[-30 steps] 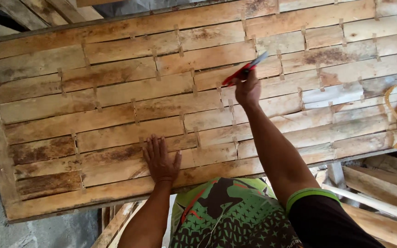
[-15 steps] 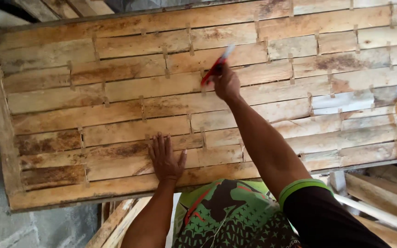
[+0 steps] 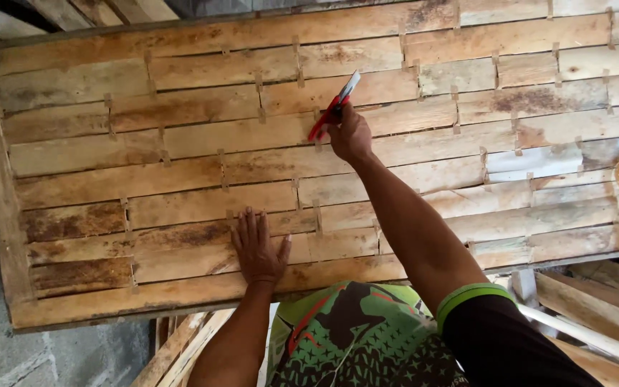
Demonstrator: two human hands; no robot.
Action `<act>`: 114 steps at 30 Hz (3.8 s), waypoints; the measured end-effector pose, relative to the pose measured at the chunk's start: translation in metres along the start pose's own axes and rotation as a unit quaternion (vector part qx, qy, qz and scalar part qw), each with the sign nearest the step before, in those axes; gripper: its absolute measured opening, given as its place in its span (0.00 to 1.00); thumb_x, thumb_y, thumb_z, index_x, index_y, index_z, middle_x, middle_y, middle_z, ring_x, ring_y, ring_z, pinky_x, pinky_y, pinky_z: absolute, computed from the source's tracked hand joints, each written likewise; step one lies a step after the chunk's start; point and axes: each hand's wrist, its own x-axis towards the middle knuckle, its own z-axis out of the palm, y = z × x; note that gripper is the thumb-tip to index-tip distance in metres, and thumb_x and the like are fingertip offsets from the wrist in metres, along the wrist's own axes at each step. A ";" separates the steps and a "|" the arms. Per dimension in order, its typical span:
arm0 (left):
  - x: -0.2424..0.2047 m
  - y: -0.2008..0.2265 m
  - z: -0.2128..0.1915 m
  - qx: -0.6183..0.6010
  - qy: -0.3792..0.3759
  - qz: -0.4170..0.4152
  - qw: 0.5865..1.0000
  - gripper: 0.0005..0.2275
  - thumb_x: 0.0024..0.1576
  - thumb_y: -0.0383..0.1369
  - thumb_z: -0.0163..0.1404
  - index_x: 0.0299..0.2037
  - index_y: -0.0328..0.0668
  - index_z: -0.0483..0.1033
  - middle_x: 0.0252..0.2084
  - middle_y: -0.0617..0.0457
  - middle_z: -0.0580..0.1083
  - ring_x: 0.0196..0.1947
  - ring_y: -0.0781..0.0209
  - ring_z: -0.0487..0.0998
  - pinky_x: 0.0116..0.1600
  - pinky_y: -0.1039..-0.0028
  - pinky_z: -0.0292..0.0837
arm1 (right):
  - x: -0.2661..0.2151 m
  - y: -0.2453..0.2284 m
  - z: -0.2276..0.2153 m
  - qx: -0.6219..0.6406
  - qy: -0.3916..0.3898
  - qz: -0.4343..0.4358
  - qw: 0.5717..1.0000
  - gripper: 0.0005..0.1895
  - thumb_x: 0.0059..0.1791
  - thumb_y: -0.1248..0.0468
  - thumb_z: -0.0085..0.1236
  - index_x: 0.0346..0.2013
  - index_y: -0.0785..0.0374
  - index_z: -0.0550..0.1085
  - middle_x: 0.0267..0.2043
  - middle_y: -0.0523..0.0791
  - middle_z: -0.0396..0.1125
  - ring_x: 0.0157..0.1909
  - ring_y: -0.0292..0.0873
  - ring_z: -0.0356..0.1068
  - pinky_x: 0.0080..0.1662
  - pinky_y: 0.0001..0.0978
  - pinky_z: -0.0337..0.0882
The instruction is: Trim excess material from wooden slats on a panel using a utility knife.
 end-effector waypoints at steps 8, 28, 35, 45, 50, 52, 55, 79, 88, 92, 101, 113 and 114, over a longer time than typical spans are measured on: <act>0.001 0.003 -0.002 -0.016 0.009 -0.004 1.000 0.36 0.59 0.54 0.47 0.72 0.37 0.59 0.78 0.39 0.51 0.78 0.40 0.47 0.77 0.45 0.37 | -0.002 0.004 -0.012 0.029 -0.048 0.037 0.998 0.20 0.45 0.63 0.65 0.49 0.60 0.70 0.42 0.48 0.77 0.46 0.53 0.77 0.46 0.47 0.74; -0.013 -0.011 0.014 -0.023 0.141 0.073 0.987 0.24 0.60 0.47 0.54 0.57 0.35 0.71 0.60 0.40 0.69 0.61 0.37 0.67 0.69 0.41 0.55 | -0.041 0.014 -0.021 0.081 -0.032 -0.023 0.996 0.11 0.49 0.70 0.57 0.47 0.63 0.70 0.39 0.49 0.76 0.42 0.51 0.78 0.43 0.42 0.75; -0.016 -0.012 0.019 -0.068 0.124 0.050 0.989 0.15 0.56 0.45 0.57 0.36 0.42 0.70 0.42 0.44 0.71 0.46 0.38 0.70 0.52 0.48 0.65 | -0.083 -0.028 0.006 0.055 -0.187 -0.024 0.981 0.19 0.43 0.66 0.65 0.47 0.61 0.72 0.39 0.49 0.76 0.44 0.53 0.77 0.45 0.43 0.75; 0.003 -0.060 0.034 -0.195 -0.038 0.026 0.980 0.30 0.64 0.56 0.49 0.16 0.44 0.62 0.17 0.44 0.63 0.19 0.42 0.65 0.28 0.53 0.59 | -0.099 -0.022 0.040 -0.004 -0.061 0.037 0.997 0.12 0.53 0.63 0.58 0.51 0.58 0.71 0.42 0.49 0.77 0.45 0.54 0.77 0.44 0.46 0.75; 0.019 -0.065 0.003 -0.247 -0.135 -0.073 0.957 0.35 0.56 0.65 0.48 0.12 0.40 0.59 0.14 0.46 0.59 0.14 0.50 0.62 0.25 0.57 0.57 | -0.104 -0.025 0.043 0.016 -0.025 0.025 0.999 0.16 0.49 0.64 0.60 0.51 0.58 0.70 0.42 0.49 0.77 0.44 0.52 0.78 0.43 0.44 0.76; 0.023 -0.070 -0.002 -0.260 -0.148 -0.065 0.952 0.36 0.51 0.67 0.51 0.12 0.39 0.57 0.13 0.49 0.59 0.13 0.53 0.62 0.23 0.59 0.58 | -0.107 -0.022 0.045 0.039 0.000 0.020 0.999 0.16 0.49 0.64 0.60 0.50 0.58 0.70 0.42 0.48 0.77 0.43 0.50 0.79 0.44 0.42 0.76; 0.024 -0.078 0.006 -0.319 -0.137 -0.070 0.935 0.37 0.50 0.68 0.51 0.13 0.39 0.53 0.14 0.48 0.52 0.15 0.55 0.56 0.24 0.58 0.52 | -0.114 -0.025 0.043 0.007 -0.011 0.009 1.000 0.16 0.48 0.63 0.64 0.49 0.58 0.71 0.42 0.48 0.77 0.45 0.50 0.78 0.45 0.42 0.76; 0.035 -0.083 0.021 -0.326 -0.162 -0.064 0.929 0.40 0.50 0.74 0.40 0.11 0.39 0.56 0.12 0.49 0.55 0.13 0.56 0.57 0.23 0.57 0.53 | -0.118 -0.028 0.033 0.000 0.018 0.065 0.998 0.18 0.46 0.64 0.66 0.47 0.62 0.72 0.42 0.50 0.76 0.46 0.51 0.76 0.47 0.42 0.74; 0.032 -0.083 0.024 -0.283 -0.163 -0.066 0.943 0.41 0.48 0.76 0.40 0.12 0.40 0.51 0.13 0.49 0.53 0.15 0.55 0.55 0.23 0.57 0.49 | -0.116 -0.048 0.048 0.039 0.072 0.124 0.989 0.20 0.45 0.63 0.67 0.47 0.62 0.69 0.41 0.47 0.77 0.46 0.49 0.78 0.48 0.40 0.75; 0.033 -0.081 0.022 -0.264 -0.168 -0.072 0.947 0.41 0.47 0.76 0.39 0.12 0.39 0.53 0.13 0.48 0.53 0.14 0.53 0.56 0.23 0.56 0.51 | -0.116 -0.049 0.051 0.009 0.081 0.124 0.989 0.22 0.45 0.62 0.69 0.48 0.61 0.68 0.41 0.47 0.77 0.46 0.51 0.77 0.47 0.42 0.73; 0.040 -0.074 0.013 -0.235 -0.212 -0.081 0.945 0.40 0.49 0.75 0.39 0.11 0.39 0.57 0.14 0.44 0.58 0.16 0.48 0.63 0.25 0.54 0.55 | -0.128 -0.036 0.032 0.031 0.061 0.087 0.994 0.20 0.46 0.64 0.64 0.50 0.60 0.69 0.42 0.48 0.77 0.47 0.52 0.77 0.47 0.45 0.74; 0.061 -0.068 0.028 -0.159 -0.276 -0.154 0.935 0.37 0.53 0.70 0.43 0.16 0.38 0.72 0.19 0.45 0.71 0.21 0.47 0.75 0.28 0.53 0.66 | -0.163 -0.030 -0.018 -0.005 -0.011 0.055 0.998 0.18 0.46 0.64 0.66 0.48 0.61 0.70 0.41 0.47 0.77 0.47 0.52 0.78 0.48 0.44 0.75; 0.059 -0.066 0.026 -0.153 -0.269 -0.166 0.936 0.35 0.53 0.68 0.44 0.16 0.39 0.75 0.20 0.46 0.74 0.22 0.48 0.76 0.28 0.53 0.68 | -0.169 -0.033 -0.021 -0.002 0.002 0.070 0.998 0.19 0.46 0.64 0.66 0.48 0.61 0.70 0.41 0.47 0.77 0.46 0.51 0.78 0.48 0.44 0.75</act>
